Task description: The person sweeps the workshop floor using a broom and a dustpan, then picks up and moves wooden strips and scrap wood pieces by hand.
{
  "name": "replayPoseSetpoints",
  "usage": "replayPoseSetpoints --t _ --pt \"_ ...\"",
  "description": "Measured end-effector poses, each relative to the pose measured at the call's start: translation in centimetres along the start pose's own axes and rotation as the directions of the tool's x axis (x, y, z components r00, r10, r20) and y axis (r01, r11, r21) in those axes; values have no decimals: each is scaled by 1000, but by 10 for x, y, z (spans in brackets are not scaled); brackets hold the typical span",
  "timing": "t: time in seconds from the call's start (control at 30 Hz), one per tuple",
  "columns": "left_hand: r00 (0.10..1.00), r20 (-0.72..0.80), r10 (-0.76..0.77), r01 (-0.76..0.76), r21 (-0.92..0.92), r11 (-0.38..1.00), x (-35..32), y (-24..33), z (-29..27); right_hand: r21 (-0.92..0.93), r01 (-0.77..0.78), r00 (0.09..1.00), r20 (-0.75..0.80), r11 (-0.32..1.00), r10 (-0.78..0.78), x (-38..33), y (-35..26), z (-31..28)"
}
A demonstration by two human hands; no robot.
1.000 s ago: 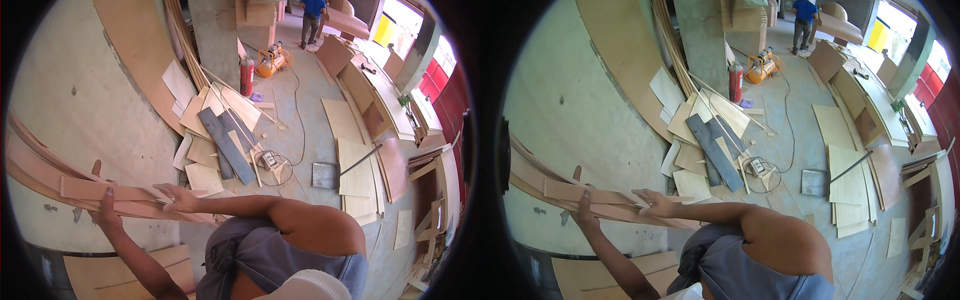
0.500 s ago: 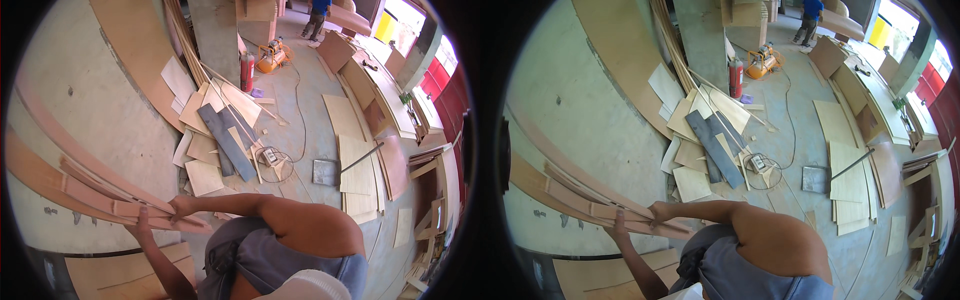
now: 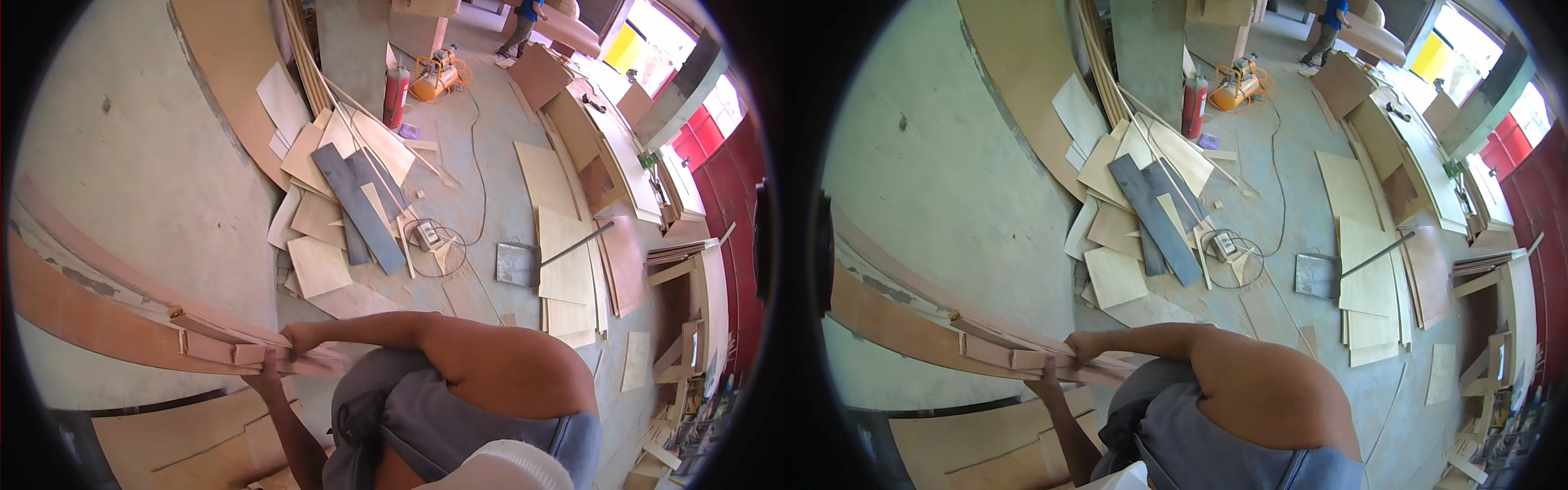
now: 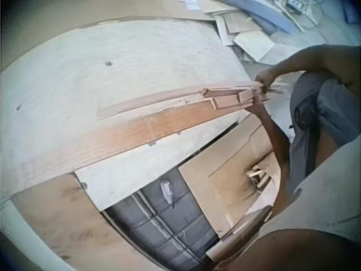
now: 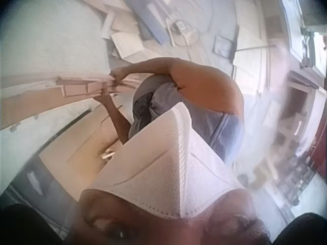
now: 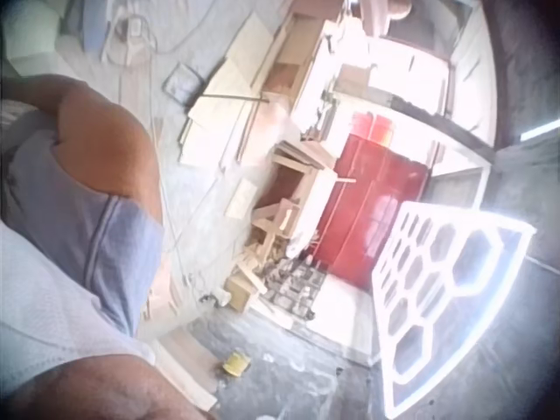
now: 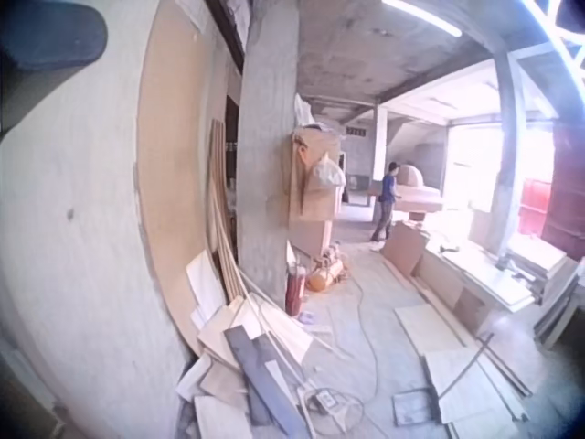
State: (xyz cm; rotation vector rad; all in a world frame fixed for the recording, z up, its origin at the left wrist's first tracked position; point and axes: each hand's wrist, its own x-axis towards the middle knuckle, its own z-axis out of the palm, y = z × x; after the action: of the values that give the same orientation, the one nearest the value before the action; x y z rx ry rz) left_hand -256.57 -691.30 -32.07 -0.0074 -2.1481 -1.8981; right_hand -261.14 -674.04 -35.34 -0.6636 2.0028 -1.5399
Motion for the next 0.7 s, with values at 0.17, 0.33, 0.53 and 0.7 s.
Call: replayPoseSetpoints --t 0.17,0.33,0.53,0.7 --pt "991 60 -118 117 16 993 0 13 -17 -56 -14 998 59 998 18 6 -4 7" --pt "997 20 -68 69 -59 996 -10 20 -28 -37 83 996 45 996 -82 2 -26 20" --pt "993 99 -62 68 -63 996 -11 14 -34 86 69 997 24 994 -71 3 -19 31" --pt "998 53 -32 35 -60 998 -24 24 -20 157 63 998 -4 986 -63 -13 -8 36"
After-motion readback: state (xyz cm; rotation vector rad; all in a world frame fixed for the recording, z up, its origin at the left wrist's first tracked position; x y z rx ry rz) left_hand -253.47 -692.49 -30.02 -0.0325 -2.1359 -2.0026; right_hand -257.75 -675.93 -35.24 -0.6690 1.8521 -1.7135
